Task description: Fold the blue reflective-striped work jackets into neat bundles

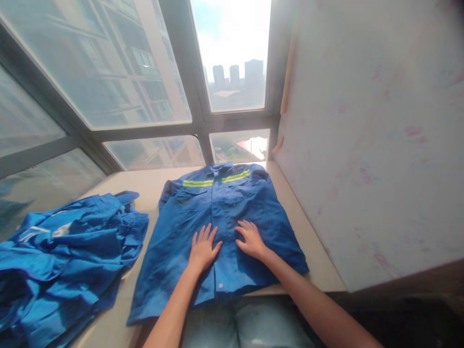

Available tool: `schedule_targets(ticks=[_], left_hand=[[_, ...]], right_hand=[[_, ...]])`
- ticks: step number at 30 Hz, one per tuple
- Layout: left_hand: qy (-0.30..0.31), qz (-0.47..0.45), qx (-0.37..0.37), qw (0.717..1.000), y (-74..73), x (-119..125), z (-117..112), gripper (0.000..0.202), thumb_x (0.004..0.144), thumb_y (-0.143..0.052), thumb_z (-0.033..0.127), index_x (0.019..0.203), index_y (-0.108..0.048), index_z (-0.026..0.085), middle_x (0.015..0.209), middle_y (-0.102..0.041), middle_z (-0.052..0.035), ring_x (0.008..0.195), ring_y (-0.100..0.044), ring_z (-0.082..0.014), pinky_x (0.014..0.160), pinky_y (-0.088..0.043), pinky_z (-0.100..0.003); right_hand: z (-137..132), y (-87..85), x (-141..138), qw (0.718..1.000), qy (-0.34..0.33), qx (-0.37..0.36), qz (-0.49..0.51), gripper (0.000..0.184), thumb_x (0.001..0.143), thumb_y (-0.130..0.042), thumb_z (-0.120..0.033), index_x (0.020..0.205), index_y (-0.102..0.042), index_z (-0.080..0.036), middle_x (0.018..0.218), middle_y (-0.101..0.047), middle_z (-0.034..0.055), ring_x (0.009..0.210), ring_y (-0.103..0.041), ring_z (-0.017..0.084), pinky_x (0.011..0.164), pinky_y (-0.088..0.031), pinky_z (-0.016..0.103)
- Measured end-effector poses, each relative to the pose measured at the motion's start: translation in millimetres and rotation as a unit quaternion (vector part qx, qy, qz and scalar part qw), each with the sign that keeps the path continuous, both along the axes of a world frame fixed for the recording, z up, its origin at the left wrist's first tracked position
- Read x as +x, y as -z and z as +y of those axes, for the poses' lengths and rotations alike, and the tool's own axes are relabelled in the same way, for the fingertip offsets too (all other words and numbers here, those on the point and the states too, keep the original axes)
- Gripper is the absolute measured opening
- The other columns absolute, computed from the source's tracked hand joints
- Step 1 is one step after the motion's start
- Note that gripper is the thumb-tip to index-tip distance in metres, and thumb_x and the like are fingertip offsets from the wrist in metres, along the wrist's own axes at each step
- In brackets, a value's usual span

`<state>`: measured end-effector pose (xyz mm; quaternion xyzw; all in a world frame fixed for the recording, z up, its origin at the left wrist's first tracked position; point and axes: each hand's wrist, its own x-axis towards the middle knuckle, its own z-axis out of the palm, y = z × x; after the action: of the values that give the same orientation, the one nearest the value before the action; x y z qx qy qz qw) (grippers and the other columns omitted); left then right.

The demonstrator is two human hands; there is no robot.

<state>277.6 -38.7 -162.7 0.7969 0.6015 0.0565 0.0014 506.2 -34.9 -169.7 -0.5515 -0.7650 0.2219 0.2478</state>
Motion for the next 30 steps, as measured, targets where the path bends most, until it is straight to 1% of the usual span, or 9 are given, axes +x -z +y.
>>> schedule_targets(ticks=[5,8,11,13,16,19,23,26,30], left_hand=[[-0.002,0.003,0.012,1.0,0.0,-6,3,0.057,0.097,-0.045,0.045,0.149,-0.045,0.023,0.159,-0.036,-0.0108,0.146,-0.031,-0.0315,0.117,-0.025,-0.054],[0.022,-0.008,0.049,0.999,-0.7,-7,1,0.055,0.096,-0.046,0.04,0.147,-0.048,0.019,0.159,-0.035,-0.0136,0.146,-0.032,-0.0317,0.116,-0.031,-0.05],[0.099,-0.022,0.049,0.994,-1.3,-8,-1,0.048,0.098,-0.042,0.032,0.144,-0.052,0.023,0.154,-0.043,-0.0085,0.143,-0.038,-0.0272,0.114,-0.035,-0.046],[0.125,-0.03,0.037,0.991,-0.6,-9,-1,0.045,0.099,-0.039,0.029,0.141,-0.055,0.026,0.149,-0.051,-0.0053,0.139,-0.045,-0.0246,0.113,-0.037,-0.045],[0.12,-0.043,0.034,0.991,0.2,-11,2,0.044,0.098,-0.04,0.029,0.139,-0.056,0.026,0.148,-0.053,-0.0051,0.137,-0.048,-0.0241,0.112,-0.039,-0.045],[0.101,-0.042,0.013,0.994,-5.4,-6,6,0.042,0.097,-0.043,0.027,0.136,-0.06,0.025,0.146,-0.055,-0.0064,0.136,-0.049,-0.0252,0.112,-0.04,-0.045],[0.062,-0.024,0.014,0.998,-19.3,17,6,0.038,0.094,-0.049,0.027,0.127,-0.066,0.02,0.14,-0.059,-0.0114,0.133,-0.051,-0.0299,0.11,-0.04,-0.049],[0.088,-0.036,0.03,0.995,-18.3,36,-3,0.043,0.094,-0.05,0.03,0.135,-0.06,0.021,0.147,-0.052,-0.0119,0.138,-0.045,-0.0305,0.113,-0.036,-0.051],[0.116,-0.067,0.022,0.991,0.5,45,-16,0.049,0.094,-0.05,0.033,0.142,-0.054,0.024,0.154,-0.043,-0.0095,0.143,-0.038,-0.0313,0.115,-0.032,-0.054]], right_hand=[[17,-4.4,35,0.985,-0.01,0.008,0.174,0.037,0.077,-0.058,-0.02,0.112,-0.071,-0.021,0.139,-0.058,0.0095,0.128,-0.055,0.024,0.105,-0.046,0.039],[24,-4.6,82,0.97,0.115,0.047,0.21,0.037,0.079,-0.046,-0.018,0.107,-0.071,-0.02,0.13,-0.064,0.0088,0.122,-0.059,0.022,0.101,-0.05,0.037],[23,0.2,129,0.946,0.264,0.049,0.182,0.04,0.077,-0.044,-0.016,0.106,-0.072,-0.017,0.117,-0.07,0.0114,0.112,-0.063,0.024,0.102,-0.048,0.04],[18,3.6,149,0.939,0.293,0.034,0.175,0.039,0.074,-0.048,-0.015,0.104,-0.073,-0.017,0.111,-0.072,0.0119,0.106,-0.066,0.025,0.101,-0.049,0.04],[10,3.4,158,0.943,0.277,0.024,0.182,0.034,0.071,-0.052,-0.015,0.096,-0.075,-0.019,0.103,-0.075,0.0106,0.099,-0.068,0.025,0.097,-0.051,0.039],[6,-5.8,152,0.932,0.231,-0.042,0.276,0.032,0.071,-0.055,-0.02,0.096,-0.075,-0.019,0.1,-0.076,0.0094,0.094,-0.07,0.026,0.089,-0.055,0.039],[3,-23.0,145,0.853,0.125,-0.211,0.46,0.04,0.065,-0.072,-0.026,0.105,-0.073,-0.018,0.107,-0.076,0.0087,0.093,-0.072,0.027,0.082,-0.059,0.039],[-1,-28.9,141,0.818,0.113,-0.275,0.493,0.042,0.069,-0.076,-0.033,0.108,-0.073,-0.021,0.108,-0.075,0.0084,0.091,-0.072,0.025,0.083,-0.06,0.039],[-6,-26.9,132,0.834,0.058,-0.318,0.448,0.038,0.071,-0.073,-0.036,0.106,-0.073,-0.021,0.109,-0.075,0.0071,0.092,-0.071,0.025,0.088,-0.058,0.043]])
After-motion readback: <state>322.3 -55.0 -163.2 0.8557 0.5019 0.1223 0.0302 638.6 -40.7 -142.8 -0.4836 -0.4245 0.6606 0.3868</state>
